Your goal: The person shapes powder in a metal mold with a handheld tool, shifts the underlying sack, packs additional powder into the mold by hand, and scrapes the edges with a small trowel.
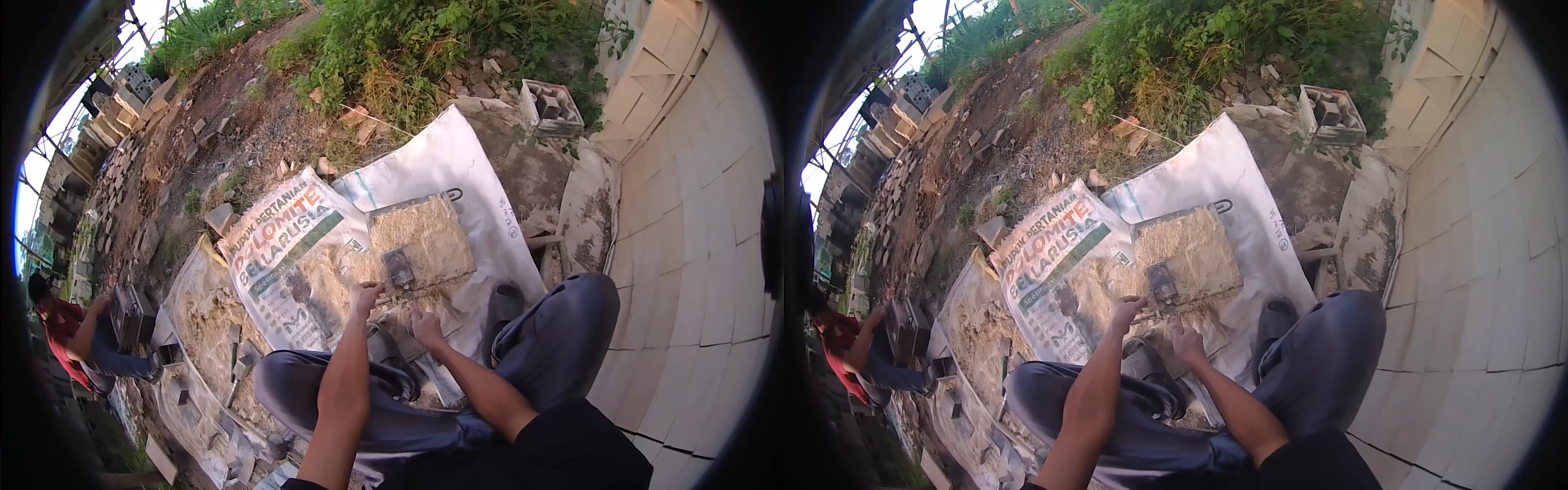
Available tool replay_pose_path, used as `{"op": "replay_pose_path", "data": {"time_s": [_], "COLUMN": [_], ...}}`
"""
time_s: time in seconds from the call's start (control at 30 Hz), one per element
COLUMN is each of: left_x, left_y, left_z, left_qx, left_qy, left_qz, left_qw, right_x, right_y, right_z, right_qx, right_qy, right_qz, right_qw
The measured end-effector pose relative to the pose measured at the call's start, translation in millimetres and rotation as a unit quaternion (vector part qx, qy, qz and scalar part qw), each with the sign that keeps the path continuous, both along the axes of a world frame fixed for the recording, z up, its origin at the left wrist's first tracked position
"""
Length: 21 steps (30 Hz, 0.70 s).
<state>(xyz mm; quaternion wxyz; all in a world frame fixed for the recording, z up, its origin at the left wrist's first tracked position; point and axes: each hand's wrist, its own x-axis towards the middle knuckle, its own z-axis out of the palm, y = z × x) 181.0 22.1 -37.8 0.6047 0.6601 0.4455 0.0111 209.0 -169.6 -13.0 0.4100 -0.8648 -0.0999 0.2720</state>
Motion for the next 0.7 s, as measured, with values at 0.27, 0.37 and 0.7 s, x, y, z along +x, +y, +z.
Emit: {"op": "replay_pose_path", "data": {"time_s": [0.27, 0.37, 0.7], "left_x": [6, 7, 14], "left_y": [-8, -5, -11], "left_z": [6, -4, 1], "left_qx": [0.075, 0.072, 0.099], "left_qy": [0.053, 0.068, 0.107], "left_qz": [0.014, 0.014, 0.041], "left_qw": [0.996, 0.995, 0.989], "right_x": [3, -4, 24], "right_y": [0, -10, -21], "right_z": [30, 0, 33], "right_qx": [0.069, 0.036, 0.085], "right_qy": [-0.044, -0.027, -0.054], "right_qz": [-0.059, -0.061, -0.080], "right_qw": [0.995, 0.997, 0.992]}}
